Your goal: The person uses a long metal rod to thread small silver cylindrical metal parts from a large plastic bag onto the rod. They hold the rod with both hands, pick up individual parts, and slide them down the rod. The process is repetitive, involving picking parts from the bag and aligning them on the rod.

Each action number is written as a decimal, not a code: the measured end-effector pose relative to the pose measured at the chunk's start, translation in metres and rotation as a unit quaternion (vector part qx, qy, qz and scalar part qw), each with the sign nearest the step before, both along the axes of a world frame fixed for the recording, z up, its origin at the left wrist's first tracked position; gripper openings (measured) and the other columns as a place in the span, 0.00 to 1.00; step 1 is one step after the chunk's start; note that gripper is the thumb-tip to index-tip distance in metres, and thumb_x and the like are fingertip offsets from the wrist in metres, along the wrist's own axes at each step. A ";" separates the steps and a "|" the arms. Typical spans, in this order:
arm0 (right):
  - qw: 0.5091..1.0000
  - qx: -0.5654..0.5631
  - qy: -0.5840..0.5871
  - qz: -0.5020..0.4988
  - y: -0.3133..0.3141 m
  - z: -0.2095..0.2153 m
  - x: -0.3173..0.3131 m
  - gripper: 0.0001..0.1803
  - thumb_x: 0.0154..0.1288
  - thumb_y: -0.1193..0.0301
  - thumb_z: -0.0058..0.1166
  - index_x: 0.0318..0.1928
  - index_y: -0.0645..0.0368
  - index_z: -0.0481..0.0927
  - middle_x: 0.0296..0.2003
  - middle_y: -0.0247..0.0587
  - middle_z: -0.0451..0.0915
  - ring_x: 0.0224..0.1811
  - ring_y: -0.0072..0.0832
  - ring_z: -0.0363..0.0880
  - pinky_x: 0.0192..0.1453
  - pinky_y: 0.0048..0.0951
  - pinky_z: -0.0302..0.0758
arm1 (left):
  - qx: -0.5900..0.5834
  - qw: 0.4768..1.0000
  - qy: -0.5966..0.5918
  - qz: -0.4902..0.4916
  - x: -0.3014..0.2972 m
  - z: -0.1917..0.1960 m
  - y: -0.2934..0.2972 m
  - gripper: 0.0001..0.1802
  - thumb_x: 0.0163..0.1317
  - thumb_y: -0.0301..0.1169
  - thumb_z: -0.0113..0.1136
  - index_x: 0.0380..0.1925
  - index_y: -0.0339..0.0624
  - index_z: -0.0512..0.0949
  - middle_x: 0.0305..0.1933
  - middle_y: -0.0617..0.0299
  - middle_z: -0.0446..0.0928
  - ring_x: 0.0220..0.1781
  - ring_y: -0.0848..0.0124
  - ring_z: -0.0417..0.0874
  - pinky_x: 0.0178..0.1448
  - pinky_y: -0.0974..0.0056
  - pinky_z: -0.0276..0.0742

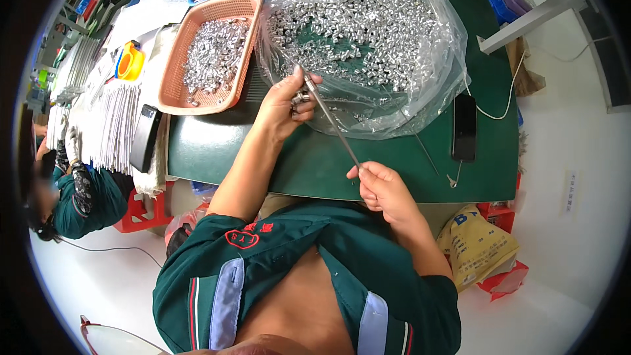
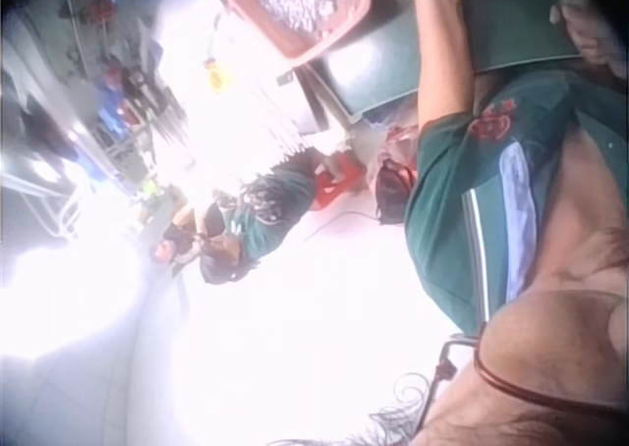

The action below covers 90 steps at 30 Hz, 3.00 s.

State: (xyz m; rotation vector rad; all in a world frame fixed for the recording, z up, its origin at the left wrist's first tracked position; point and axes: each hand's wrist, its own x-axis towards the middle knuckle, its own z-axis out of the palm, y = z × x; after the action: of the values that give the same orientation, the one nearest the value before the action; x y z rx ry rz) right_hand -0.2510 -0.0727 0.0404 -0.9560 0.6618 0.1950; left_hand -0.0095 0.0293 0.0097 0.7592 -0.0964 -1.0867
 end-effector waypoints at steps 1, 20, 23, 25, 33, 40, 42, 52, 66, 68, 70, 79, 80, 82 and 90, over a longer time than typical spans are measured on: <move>1.000 -0.007 -0.003 -0.006 0.000 -0.001 0.003 0.12 0.73 0.66 0.42 0.43 0.60 0.74 0.15 0.21 0.57 0.14 0.08 0.48 0.16 0.14 0.46 | 0.006 1.000 0.003 -0.013 -0.003 0.001 -0.002 0.21 0.69 0.46 0.50 0.37 0.35 0.76 0.22 0.64 0.69 0.17 0.80 0.61 0.18 0.76 0.51; 0.991 -0.127 0.032 0.007 -0.005 0.011 -0.021 0.10 0.72 0.68 0.43 0.43 0.61 0.74 0.18 0.19 0.57 0.18 0.08 0.52 0.19 0.13 0.48 | -0.075 0.979 0.191 -0.010 0.016 -0.016 0.007 0.09 0.68 0.32 0.48 0.41 0.37 0.71 0.29 0.60 0.69 0.21 0.77 0.61 0.19 0.75 0.54; 0.991 -0.131 0.027 0.007 -0.006 0.010 -0.021 0.10 0.72 0.68 0.43 0.43 0.61 0.74 0.18 0.20 0.58 0.17 0.08 0.52 0.18 0.13 0.48 | -0.069 0.984 0.166 0.011 0.017 -0.017 0.008 0.10 0.67 0.33 0.50 0.41 0.38 0.72 0.28 0.61 0.69 0.21 0.77 0.61 0.18 0.74 0.54; 0.992 -0.128 0.017 0.005 -0.007 0.009 -0.020 0.10 0.72 0.68 0.43 0.43 0.61 0.74 0.17 0.21 0.59 0.16 0.08 0.52 0.17 0.12 0.47 | -0.077 0.985 0.153 0.013 0.017 -0.016 0.007 0.10 0.67 0.34 0.51 0.40 0.39 0.72 0.28 0.61 0.69 0.20 0.78 0.61 0.18 0.74 0.53; 0.985 -0.172 -0.003 0.012 -0.011 0.004 -0.023 0.10 0.71 0.70 0.44 0.43 0.62 0.75 0.18 0.20 0.58 0.17 0.09 0.52 0.19 0.14 0.49 | -0.126 0.963 0.235 -0.045 0.015 -0.019 0.006 0.12 0.67 0.38 0.52 0.42 0.42 0.73 0.21 0.64 0.67 0.16 0.77 0.60 0.16 0.73 0.52; 0.972 -0.235 0.015 0.020 -0.022 0.009 -0.027 0.09 0.70 0.71 0.45 0.42 0.63 0.77 0.18 0.20 0.58 0.18 0.09 0.54 0.21 0.15 0.52 | -0.124 0.957 0.247 -0.084 0.015 -0.018 0.008 0.12 0.67 0.38 0.52 0.42 0.41 0.73 0.19 0.65 0.65 0.15 0.77 0.59 0.16 0.73 0.51; 0.967 -0.253 0.021 0.019 -0.024 0.008 -0.027 0.10 0.70 0.71 0.46 0.42 0.63 0.78 0.19 0.20 0.60 0.19 0.09 0.55 0.22 0.15 0.53 | -0.135 0.954 0.254 -0.080 0.014 -0.018 0.007 0.12 0.67 0.38 0.52 0.41 0.40 0.73 0.19 0.65 0.65 0.15 0.77 0.59 0.16 0.72 0.51; 0.935 -0.353 0.007 0.026 -0.031 0.008 -0.031 0.10 0.67 0.73 0.49 0.43 0.64 0.80 0.21 0.21 0.65 0.23 0.10 0.58 0.26 0.16 0.57 | -0.109 0.955 0.239 -0.136 0.011 -0.021 0.006 0.13 0.68 0.37 0.49 0.39 0.37 0.74 0.19 0.66 0.63 0.16 0.76 0.59 0.15 0.73 0.52; 0.911 -0.413 0.014 0.010 -0.032 0.007 -0.038 0.10 0.66 0.74 0.52 0.44 0.65 0.80 0.22 0.23 0.70 0.25 0.11 0.64 0.29 0.17 0.61 | -0.055 0.983 0.161 -0.072 0.011 -0.016 0.005 0.11 0.68 0.34 0.52 0.40 0.36 0.74 0.22 0.62 0.69 0.17 0.78 0.61 0.17 0.74 0.53; 0.891 -0.453 0.007 0.002 -0.027 0.011 -0.035 0.10 0.66 0.73 0.53 0.44 0.65 0.80 0.22 0.24 0.72 0.26 0.12 0.66 0.29 0.18 0.63 | -0.043 0.987 0.137 -0.067 0.009 -0.014 0.004 0.10 0.67 0.33 0.52 0.39 0.36 0.74 0.23 0.61 0.71 0.17 0.79 0.61 0.17 0.75 0.53; 0.811 -0.586 0.005 0.002 -0.020 0.017 -0.030 0.10 0.66 0.73 0.53 0.44 0.65 0.80 0.23 0.25 0.74 0.27 0.12 0.67 0.30 0.19 0.65 | -0.008 0.995 0.089 -0.037 0.007 -0.010 0.003 0.10 0.67 0.33 0.53 0.39 0.36 0.74 0.23 0.61 0.71 0.17 0.79 0.61 0.17 0.75 0.52; 0.953 -0.299 0.037 -0.002 -0.017 0.010 -0.033 0.10 0.68 0.71 0.49 0.44 0.62 0.81 0.20 0.21 0.64 0.21 0.11 0.58 0.25 0.16 0.56 | -0.002 0.999 0.042 -0.006 0.004 -0.012 0.003 0.10 0.67 0.34 0.54 0.37 0.37 0.74 0.22 0.61 0.71 0.17 0.79 0.61 0.18 0.75 0.52; 0.966 -0.257 0.038 -0.003 -0.019 0.010 -0.033 0.10 0.68 0.71 0.49 0.43 0.62 0.81 0.20 0.21 0.64 0.22 0.11 0.58 0.25 0.16 0.56 | 0.011 0.999 0.036 0.001 0.003 -0.011 0.002 0.10 0.67 0.34 0.53 0.37 0.37 0.74 0.22 0.62 0.71 0.17 0.79 0.61 0.18 0.75 0.52; 0.963 -0.268 0.037 -0.007 -0.019 0.007 -0.035 0.10 0.68 0.71 0.49 0.43 0.62 0.80 0.20 0.22 0.65 0.21 0.13 0.59 0.25 0.18 0.58 | 0.006 0.997 0.071 -0.001 0.001 -0.009 0.000 0.10 0.67 0.35 0.54 0.37 0.38 0.74 0.22 0.62 0.71 0.16 0.79 0.61 0.17 0.75 0.51; 0.780 -0.626 -0.004 0.008 -0.008 0.006 -0.022 0.09 0.66 0.74 0.51 0.43 0.66 0.79 0.24 0.33 0.75 0.23 0.15 0.67 0.27 0.20 0.66 | 0.067 0.996 0.052 -0.002 0.001 -0.011 -0.002 0.15 0.67 0.41 0.53 0.36 0.38 0.74 0.21 0.63 0.69 0.15 0.80 0.59 0.16 0.76 0.49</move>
State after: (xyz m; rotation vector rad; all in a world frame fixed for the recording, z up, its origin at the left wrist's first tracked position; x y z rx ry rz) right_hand -0.2731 -0.0804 0.0464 -2.2486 0.7561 -0.3040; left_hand -0.0086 0.0269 -0.0018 0.8210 0.0631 -1.1422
